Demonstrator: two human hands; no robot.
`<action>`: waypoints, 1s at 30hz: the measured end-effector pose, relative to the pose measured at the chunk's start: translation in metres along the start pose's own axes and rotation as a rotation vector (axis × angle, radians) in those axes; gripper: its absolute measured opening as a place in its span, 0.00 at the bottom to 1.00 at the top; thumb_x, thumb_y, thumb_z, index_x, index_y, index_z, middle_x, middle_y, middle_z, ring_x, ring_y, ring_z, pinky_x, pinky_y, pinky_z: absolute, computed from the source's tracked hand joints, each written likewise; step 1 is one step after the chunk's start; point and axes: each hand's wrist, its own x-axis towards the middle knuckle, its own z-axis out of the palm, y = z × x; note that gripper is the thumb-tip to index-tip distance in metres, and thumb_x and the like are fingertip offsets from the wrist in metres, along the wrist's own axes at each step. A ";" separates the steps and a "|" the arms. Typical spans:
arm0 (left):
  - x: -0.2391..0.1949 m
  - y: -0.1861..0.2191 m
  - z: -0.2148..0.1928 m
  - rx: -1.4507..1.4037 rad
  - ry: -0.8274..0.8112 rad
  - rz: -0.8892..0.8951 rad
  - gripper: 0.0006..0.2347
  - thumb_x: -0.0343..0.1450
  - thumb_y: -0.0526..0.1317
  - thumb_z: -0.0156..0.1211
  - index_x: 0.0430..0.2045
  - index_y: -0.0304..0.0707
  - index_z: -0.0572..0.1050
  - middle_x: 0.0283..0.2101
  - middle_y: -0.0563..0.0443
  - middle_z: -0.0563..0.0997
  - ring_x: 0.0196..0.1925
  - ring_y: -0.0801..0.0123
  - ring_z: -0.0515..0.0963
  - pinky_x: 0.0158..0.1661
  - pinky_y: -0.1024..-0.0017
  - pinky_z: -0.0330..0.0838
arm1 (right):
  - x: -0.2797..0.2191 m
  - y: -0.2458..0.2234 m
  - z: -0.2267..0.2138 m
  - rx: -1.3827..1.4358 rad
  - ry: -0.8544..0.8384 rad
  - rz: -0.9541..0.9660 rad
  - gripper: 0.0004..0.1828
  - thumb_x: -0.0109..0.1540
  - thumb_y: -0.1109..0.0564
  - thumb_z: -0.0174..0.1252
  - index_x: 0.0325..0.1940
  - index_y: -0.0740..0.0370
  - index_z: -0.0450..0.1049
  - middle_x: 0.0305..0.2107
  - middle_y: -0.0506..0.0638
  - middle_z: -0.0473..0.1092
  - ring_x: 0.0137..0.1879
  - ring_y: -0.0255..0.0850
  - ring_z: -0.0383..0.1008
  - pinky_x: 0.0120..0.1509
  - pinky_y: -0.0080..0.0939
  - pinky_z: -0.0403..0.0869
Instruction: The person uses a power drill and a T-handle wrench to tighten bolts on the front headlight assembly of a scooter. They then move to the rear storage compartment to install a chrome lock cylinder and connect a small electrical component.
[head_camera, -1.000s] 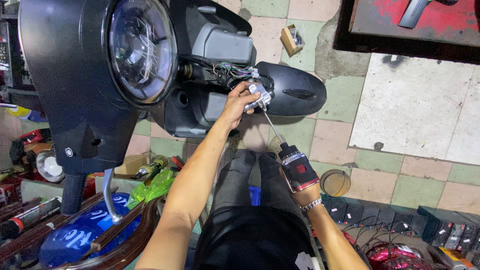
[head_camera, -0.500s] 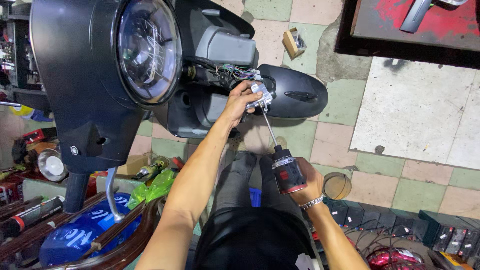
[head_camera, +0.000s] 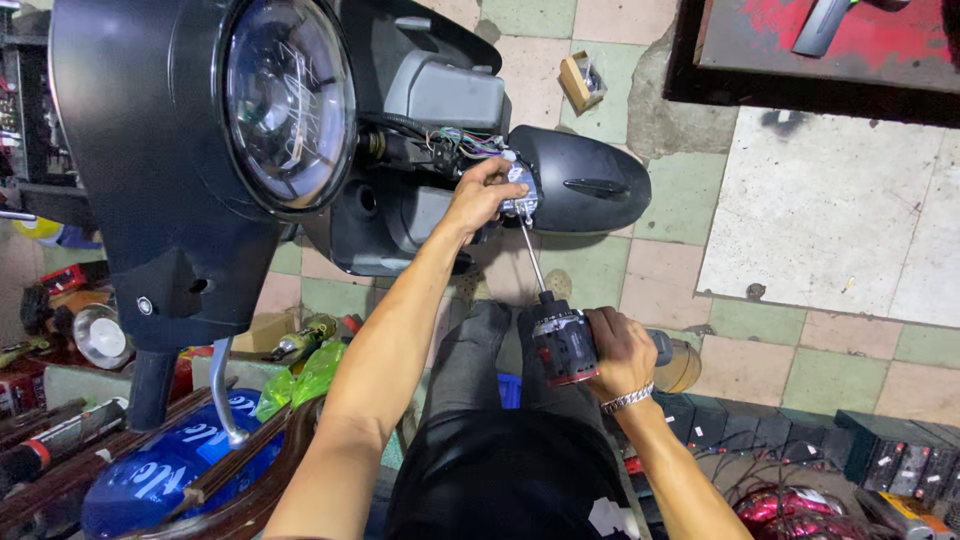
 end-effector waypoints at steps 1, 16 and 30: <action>0.001 -0.001 0.000 0.004 0.012 -0.007 0.13 0.64 0.36 0.69 0.42 0.39 0.78 0.34 0.56 0.82 0.30 0.78 0.75 0.23 0.75 0.60 | 0.001 -0.001 0.000 0.011 -0.006 0.010 0.20 0.51 0.53 0.64 0.45 0.61 0.76 0.39 0.53 0.74 0.44 0.53 0.75 0.49 0.49 0.73; 0.004 -0.010 0.000 0.161 0.129 0.020 0.19 0.61 0.37 0.73 0.45 0.34 0.79 0.36 0.50 0.81 0.36 0.71 0.78 0.34 0.72 0.72 | 0.003 -0.017 -0.008 -0.071 -0.019 -0.059 0.22 0.51 0.54 0.64 0.48 0.61 0.75 0.39 0.52 0.73 0.43 0.50 0.75 0.47 0.49 0.73; -0.008 -0.014 -0.012 0.102 0.083 -0.008 0.19 0.62 0.38 0.72 0.46 0.31 0.81 0.30 0.51 0.81 0.24 0.74 0.76 0.22 0.73 0.70 | -0.002 -0.027 -0.001 -0.015 -0.044 -0.048 0.29 0.45 0.57 0.66 0.51 0.60 0.73 0.42 0.54 0.73 0.44 0.53 0.75 0.47 0.49 0.73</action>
